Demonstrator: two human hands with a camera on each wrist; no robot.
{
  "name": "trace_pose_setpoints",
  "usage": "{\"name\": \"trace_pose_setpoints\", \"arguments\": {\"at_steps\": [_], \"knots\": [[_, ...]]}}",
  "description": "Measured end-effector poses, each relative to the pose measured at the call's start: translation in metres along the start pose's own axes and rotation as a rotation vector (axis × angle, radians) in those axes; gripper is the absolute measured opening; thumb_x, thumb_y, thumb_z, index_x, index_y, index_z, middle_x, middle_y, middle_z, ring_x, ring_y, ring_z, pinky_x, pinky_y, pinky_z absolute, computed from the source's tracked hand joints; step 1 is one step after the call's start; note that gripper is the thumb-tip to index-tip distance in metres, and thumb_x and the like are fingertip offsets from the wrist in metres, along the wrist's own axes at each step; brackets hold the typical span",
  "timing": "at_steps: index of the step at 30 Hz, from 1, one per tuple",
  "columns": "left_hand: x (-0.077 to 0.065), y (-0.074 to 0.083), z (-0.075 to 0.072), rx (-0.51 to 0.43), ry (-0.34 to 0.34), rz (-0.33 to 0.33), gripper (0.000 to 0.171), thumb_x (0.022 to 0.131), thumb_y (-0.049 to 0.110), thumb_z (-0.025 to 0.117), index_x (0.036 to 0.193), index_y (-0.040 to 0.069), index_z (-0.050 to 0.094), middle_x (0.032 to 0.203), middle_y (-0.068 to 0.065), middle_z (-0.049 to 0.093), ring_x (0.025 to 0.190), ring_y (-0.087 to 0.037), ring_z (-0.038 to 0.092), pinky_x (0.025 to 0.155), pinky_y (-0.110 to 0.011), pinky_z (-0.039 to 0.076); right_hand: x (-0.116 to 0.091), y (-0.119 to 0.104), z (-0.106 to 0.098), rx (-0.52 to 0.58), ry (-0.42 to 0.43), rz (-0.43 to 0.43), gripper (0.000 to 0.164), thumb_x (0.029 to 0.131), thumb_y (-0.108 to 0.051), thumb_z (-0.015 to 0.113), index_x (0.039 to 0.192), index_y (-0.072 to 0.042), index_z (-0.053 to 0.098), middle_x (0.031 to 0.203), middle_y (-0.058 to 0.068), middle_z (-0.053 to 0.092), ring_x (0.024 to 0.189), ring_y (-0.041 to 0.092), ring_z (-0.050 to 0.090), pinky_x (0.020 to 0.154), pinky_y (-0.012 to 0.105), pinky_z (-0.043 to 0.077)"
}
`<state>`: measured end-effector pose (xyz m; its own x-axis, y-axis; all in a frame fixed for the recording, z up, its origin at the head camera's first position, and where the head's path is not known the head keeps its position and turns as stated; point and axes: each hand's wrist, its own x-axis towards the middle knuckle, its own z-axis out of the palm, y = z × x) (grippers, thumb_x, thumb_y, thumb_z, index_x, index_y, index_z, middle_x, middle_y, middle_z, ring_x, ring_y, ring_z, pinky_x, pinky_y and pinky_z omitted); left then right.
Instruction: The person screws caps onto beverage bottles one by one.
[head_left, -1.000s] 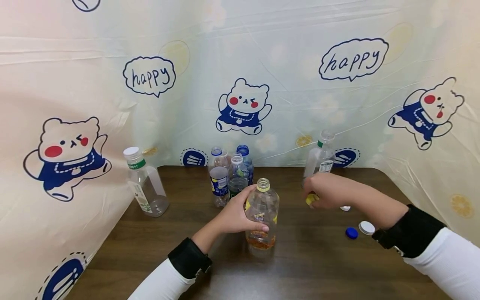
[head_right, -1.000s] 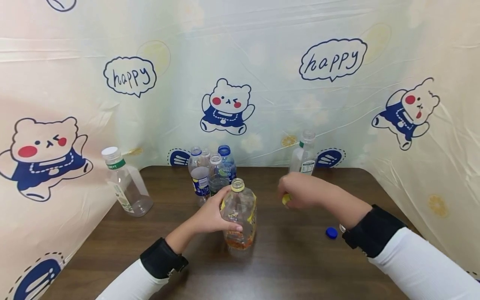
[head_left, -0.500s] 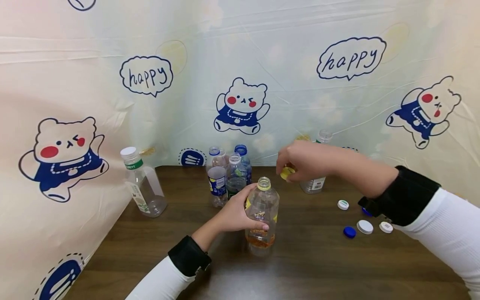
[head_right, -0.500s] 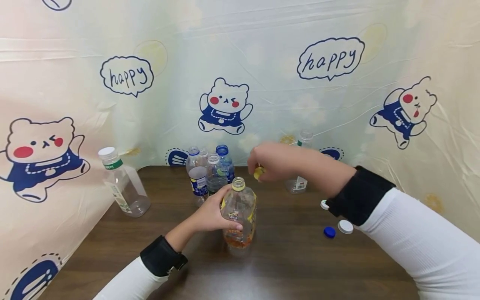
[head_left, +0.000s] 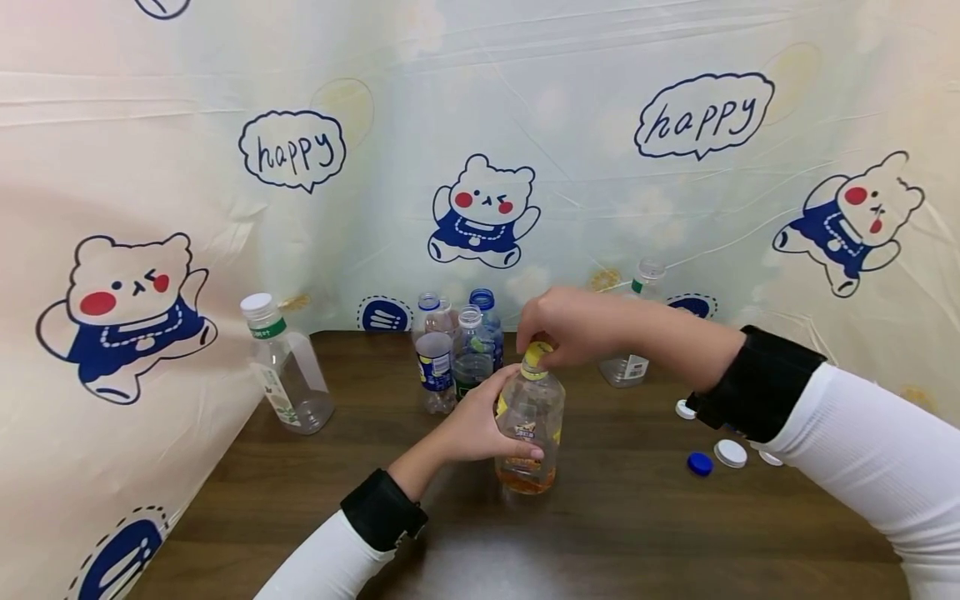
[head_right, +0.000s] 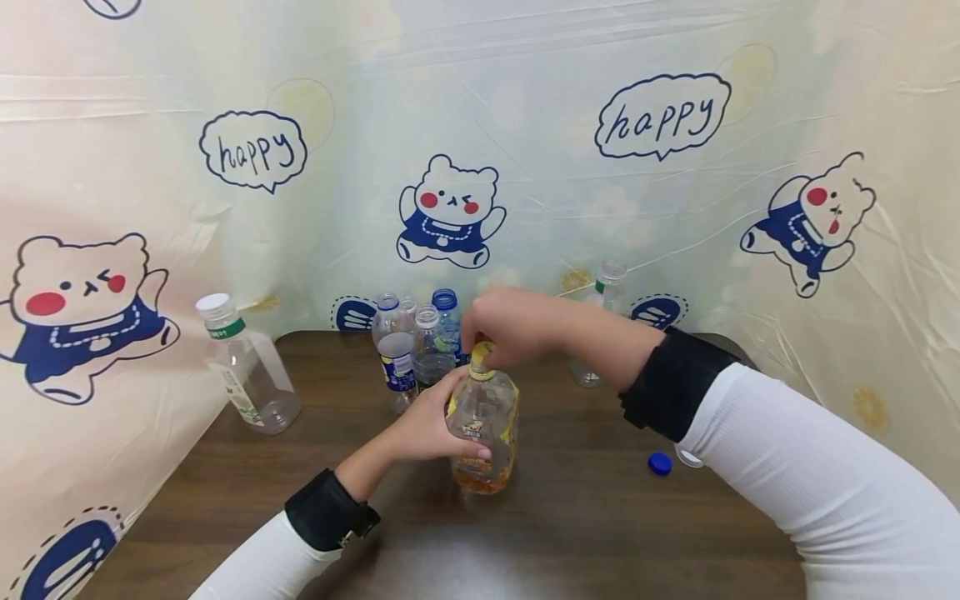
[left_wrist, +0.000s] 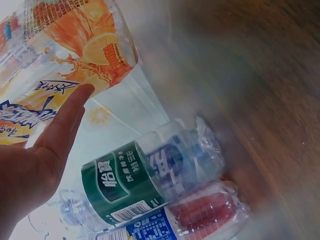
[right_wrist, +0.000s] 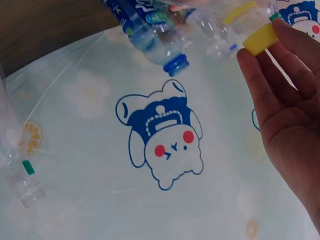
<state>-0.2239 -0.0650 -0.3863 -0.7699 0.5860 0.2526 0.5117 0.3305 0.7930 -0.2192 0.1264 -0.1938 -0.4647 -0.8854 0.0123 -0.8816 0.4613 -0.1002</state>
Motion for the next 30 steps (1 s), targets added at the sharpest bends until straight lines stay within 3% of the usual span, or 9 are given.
{"name": "trace_pose_setpoints", "arguments": {"at_steps": [7,17,25,30], "knots": [[0.002,0.004,0.001,-0.001,0.002,0.033,0.100,0.069,0.043,0.088,0.149,0.031,0.029,0.134,0.007,0.051,0.115,-0.012,0.055,0.092,-0.036,0.050,0.001,0.003,0.007,0.007,-0.007,-0.012,0.012,0.080,-0.004,0.078,0.092,-0.005,0.076,0.084,0.002,0.067,0.073,0.019,0.058,0.068,0.025,0.052],[0.004,0.004,0.004,0.013,-0.003,0.031,0.101,0.068,0.043,0.088,0.150,0.033,0.028,0.135,0.010,0.051,0.116,-0.010,0.054,0.093,-0.035,0.049,-0.001,0.005,0.010,0.002,0.000,-0.006,0.011,0.080,-0.007,0.079,0.090,-0.005,0.076,0.082,0.000,0.066,0.071,0.015,0.057,0.067,0.024,0.052],[0.005,0.006,0.005,0.035,-0.004,0.015,0.102,0.069,0.045,0.087,0.151,0.032,0.028,0.139,0.009,0.048,0.119,-0.011,0.052,0.095,-0.037,0.048,-0.001,0.008,0.014,-0.043,0.047,-0.029,0.008,0.080,-0.011,0.079,0.080,-0.007,0.073,0.068,-0.004,0.061,0.059,0.006,0.047,0.056,0.022,0.046],[0.005,0.007,0.007,0.029,-0.007,0.015,0.102,0.070,0.042,0.088,0.151,0.031,0.028,0.140,0.008,0.047,0.119,-0.011,0.052,0.095,-0.037,0.048,-0.001,0.009,0.018,-0.096,0.071,-0.009,0.015,0.083,-0.017,0.077,0.074,-0.010,0.068,0.061,-0.008,0.055,0.053,0.005,0.043,0.051,0.023,0.042]]}}
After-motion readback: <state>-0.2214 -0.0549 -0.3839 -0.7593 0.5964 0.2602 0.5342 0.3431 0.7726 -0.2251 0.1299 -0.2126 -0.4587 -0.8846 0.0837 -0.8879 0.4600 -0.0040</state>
